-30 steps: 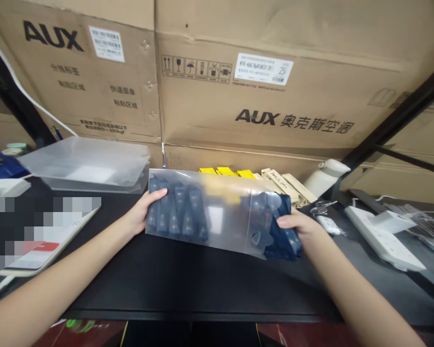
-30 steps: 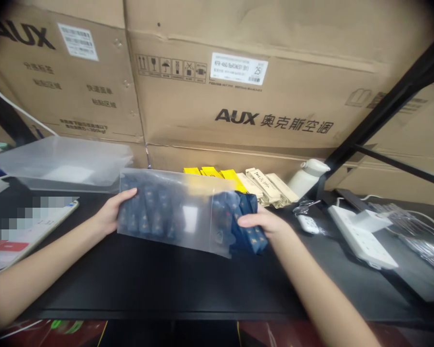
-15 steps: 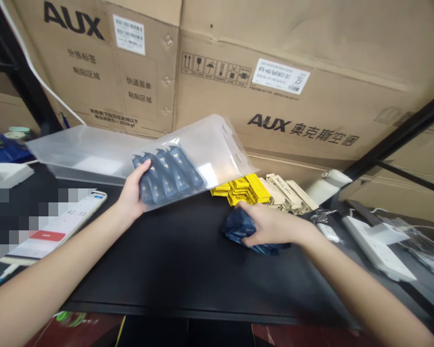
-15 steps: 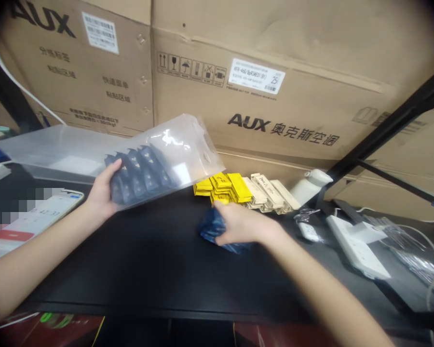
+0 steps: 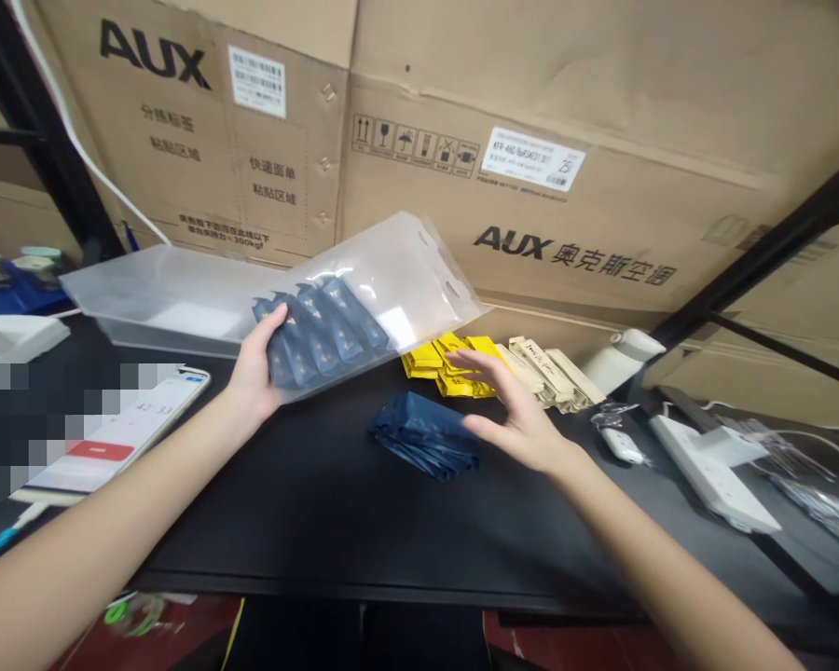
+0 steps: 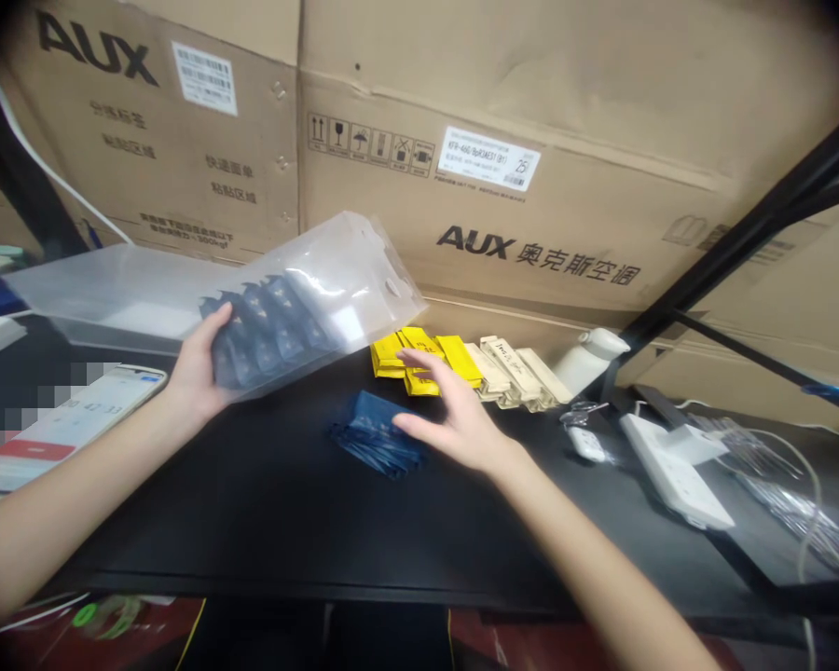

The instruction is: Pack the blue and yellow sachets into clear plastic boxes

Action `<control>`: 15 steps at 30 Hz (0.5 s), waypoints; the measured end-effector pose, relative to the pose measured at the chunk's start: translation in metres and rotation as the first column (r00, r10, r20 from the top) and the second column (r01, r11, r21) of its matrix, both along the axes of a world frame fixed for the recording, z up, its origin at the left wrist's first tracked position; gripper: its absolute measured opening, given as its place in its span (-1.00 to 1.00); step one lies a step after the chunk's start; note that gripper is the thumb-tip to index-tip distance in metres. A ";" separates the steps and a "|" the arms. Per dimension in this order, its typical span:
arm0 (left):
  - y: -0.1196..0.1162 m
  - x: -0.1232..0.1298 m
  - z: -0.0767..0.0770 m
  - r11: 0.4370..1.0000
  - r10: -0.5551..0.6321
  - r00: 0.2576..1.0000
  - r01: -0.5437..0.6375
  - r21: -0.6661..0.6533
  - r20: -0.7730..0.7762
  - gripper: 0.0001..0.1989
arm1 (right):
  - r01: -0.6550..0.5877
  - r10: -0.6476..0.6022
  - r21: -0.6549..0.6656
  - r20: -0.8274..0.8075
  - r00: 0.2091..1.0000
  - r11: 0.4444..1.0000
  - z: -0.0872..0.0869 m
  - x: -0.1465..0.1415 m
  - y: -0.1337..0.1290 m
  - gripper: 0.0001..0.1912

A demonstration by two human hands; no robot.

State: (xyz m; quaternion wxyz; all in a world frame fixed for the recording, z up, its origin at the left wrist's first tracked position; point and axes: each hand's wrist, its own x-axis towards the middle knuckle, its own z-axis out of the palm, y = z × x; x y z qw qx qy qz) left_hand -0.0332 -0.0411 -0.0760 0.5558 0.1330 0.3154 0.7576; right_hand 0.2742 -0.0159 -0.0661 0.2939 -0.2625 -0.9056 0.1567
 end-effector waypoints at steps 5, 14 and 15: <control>0.001 0.000 -0.002 1.000 0.011 1.000 -0.011 0.023 -0.012 -0.89 | -0.165 0.112 0.281 0.196 0.974 0.945 -0.019 0.022 -0.011 -0.08; 0.001 -0.007 -0.001 0.998 0.032 0.998 -0.029 0.049 -0.060 -0.87 | -0.162 0.063 0.326 0.294 0.954 0.932 -0.060 -0.037 -0.016 -0.34; 0.001 -0.007 0.000 0.998 0.035 0.998 -0.032 0.058 -0.051 -0.87 | -0.125 0.020 0.339 0.297 0.955 0.933 -0.062 -0.048 -0.015 -0.35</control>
